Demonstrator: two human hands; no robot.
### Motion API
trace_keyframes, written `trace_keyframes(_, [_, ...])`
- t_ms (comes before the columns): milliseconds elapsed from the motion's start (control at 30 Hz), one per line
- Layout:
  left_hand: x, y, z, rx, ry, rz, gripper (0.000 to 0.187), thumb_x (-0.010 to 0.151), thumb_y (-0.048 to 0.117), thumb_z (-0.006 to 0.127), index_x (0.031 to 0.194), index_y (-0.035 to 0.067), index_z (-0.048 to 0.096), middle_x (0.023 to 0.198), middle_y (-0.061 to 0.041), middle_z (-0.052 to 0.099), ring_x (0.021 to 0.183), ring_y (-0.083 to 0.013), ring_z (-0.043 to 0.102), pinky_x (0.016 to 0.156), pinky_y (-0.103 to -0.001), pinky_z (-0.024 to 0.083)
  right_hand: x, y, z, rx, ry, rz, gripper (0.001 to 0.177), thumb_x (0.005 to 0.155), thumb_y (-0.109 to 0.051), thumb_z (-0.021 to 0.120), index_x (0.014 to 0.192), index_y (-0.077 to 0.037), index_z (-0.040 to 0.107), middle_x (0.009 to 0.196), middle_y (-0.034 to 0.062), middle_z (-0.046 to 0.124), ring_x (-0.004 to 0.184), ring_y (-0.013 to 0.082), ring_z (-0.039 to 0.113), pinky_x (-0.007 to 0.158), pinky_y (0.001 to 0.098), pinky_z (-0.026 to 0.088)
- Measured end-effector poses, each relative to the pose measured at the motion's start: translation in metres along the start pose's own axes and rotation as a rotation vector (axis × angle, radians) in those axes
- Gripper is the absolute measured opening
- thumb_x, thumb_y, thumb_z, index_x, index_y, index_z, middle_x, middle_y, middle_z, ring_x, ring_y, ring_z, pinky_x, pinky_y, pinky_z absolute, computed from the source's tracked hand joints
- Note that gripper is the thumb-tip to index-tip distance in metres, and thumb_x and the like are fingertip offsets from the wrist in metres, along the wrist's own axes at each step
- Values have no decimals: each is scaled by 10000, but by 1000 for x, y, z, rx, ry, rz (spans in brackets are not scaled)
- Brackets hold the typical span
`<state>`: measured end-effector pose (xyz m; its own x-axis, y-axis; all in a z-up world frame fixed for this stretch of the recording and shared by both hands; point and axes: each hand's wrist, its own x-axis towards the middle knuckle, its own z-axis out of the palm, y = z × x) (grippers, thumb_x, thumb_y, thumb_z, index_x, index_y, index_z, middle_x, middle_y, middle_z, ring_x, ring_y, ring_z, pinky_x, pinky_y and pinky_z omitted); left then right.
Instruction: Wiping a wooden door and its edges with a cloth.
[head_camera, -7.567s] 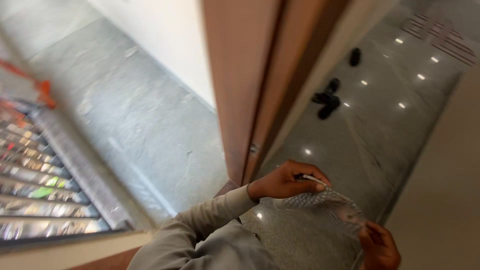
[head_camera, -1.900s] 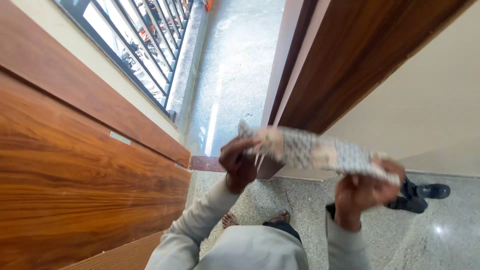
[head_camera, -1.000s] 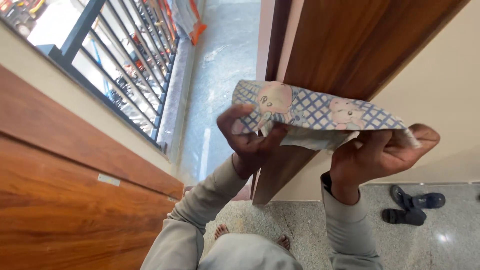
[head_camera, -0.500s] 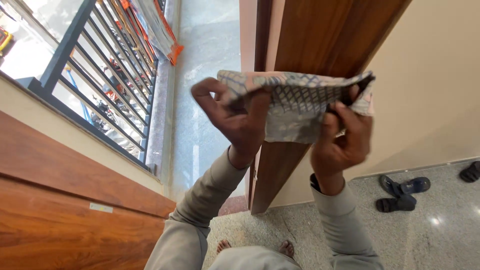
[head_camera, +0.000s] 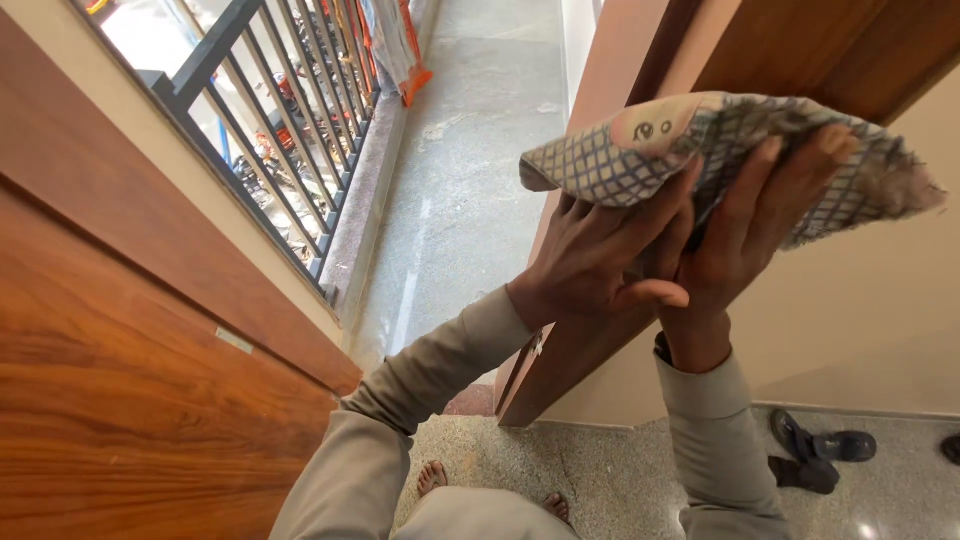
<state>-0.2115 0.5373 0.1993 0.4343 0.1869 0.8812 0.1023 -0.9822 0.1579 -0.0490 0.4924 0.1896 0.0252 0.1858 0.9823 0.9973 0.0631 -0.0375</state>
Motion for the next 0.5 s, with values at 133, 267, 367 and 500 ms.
trace_keyframes(133, [-58, -8, 29, -20, -53, -56, 1021, 938, 795, 483, 1666, 105, 294, 1640, -258, 365, 1518, -427, 376, 1263, -534, 314, -82, 3, 27, 41, -61, 2, 577, 1182, -395, 333, 1644, -48, 319, 1720, 226, 197, 1599, 448, 168, 1322, 627, 143])
trace_keyframes(267, [-70, -18, 45, -25, -62, -64, 1018, 936, 779, 493, 1661, 95, 287, 1656, -255, 392, 1540, -446, 386, 1270, -575, 287, -104, 21, 38, -50, -107, -77, 555, 1197, -372, 372, 1636, -36, 319, 1706, 262, 203, 1602, 488, 180, 1323, 648, 158])
trace_keyframes(367, [-28, -1, 21, -112, -77, -102, 991, 959, 776, 501, 1660, 106, 296, 1643, -235, 395, 1535, -429, 401, 1246, -540, 307, -41, 17, 17, -14, -69, -58, 617, 1173, -474, 346, 1662, -99, 309, 1720, 220, 168, 1606, 447, 163, 1315, 616, 173])
trace_keyframes(500, [1, 13, 10, 0, 143, -59, 794, 1053, 665, 518, 1623, 147, 322, 1708, -238, 202, 1554, -411, 267, 1310, -490, 218, -9, -6, 14, -7, 81, -10, 638, 1157, -553, 332, 1680, -187, 326, 1736, 147, 155, 1595, 385, 163, 1292, 584, 215])
